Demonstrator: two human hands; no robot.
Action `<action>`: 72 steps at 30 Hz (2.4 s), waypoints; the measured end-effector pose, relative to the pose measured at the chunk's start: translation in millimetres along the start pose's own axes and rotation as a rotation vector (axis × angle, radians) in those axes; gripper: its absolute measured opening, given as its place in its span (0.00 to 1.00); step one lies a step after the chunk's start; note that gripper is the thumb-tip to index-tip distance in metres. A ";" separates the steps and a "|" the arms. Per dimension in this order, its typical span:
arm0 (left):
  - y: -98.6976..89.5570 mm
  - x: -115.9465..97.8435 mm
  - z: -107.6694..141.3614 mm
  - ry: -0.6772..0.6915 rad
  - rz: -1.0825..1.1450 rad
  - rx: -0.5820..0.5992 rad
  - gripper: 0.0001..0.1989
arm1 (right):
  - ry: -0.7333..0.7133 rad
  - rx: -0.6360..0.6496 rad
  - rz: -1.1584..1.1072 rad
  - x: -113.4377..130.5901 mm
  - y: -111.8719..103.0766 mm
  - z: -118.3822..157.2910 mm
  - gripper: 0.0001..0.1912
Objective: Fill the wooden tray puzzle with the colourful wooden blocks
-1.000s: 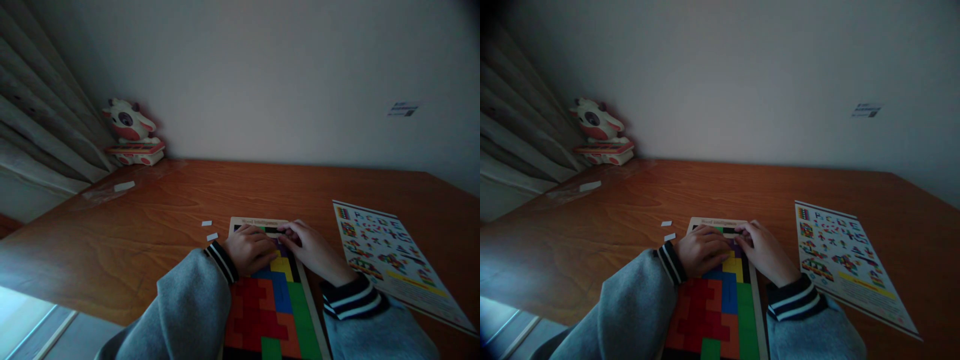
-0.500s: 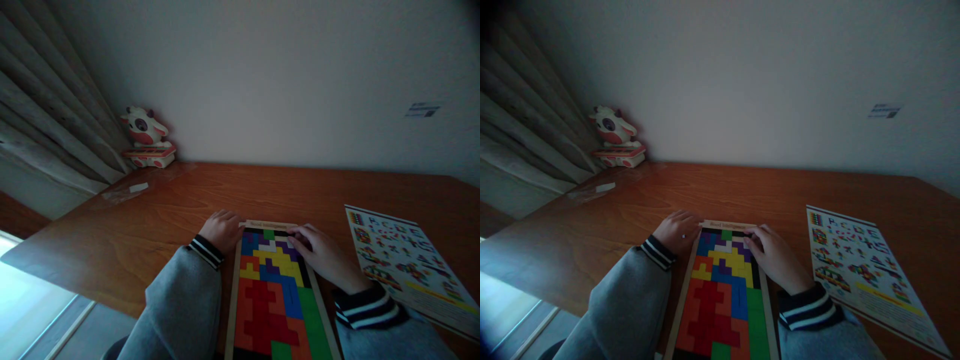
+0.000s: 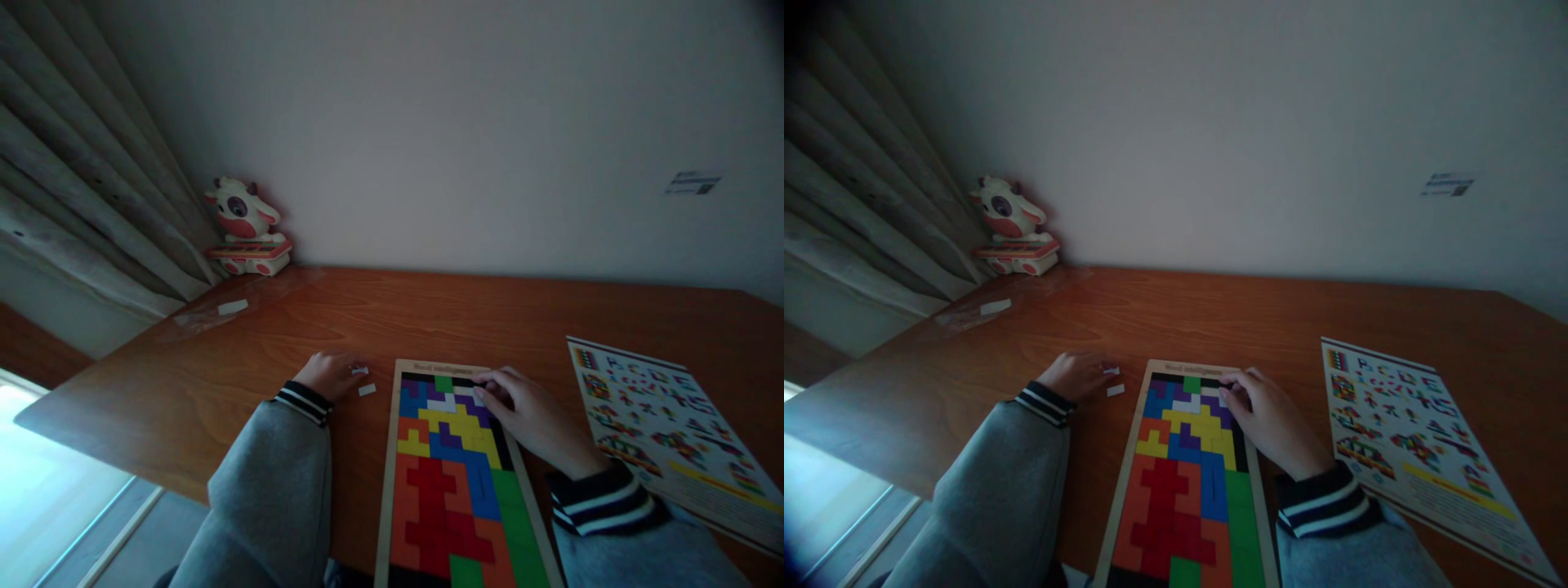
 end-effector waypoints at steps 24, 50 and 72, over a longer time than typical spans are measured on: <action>2.0 -13.3 2.4 0.058 0.232 0.126 0.12 | -0.004 -0.001 -0.007 -1.5 1.3 -0.1 0.14; 43.2 -106.1 -26.2 0.469 0.371 -0.173 0.10 | 0.055 0.228 -0.863 56.3 12.1 0.6 0.19; 50.8 -105.5 -23.0 0.346 0.472 -0.289 0.09 | 0.131 0.043 -0.754 47.0 -1.6 -1.3 0.19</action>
Point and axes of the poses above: each hand's wrist, its own z-axis away from the middle knuckle, its own y-axis out of the palm, x = y × z, the point moved 1 cm from there along -z, towards the middle knuckle, and after that the axes turned 12 degrees about z, right-handed, at the moved point
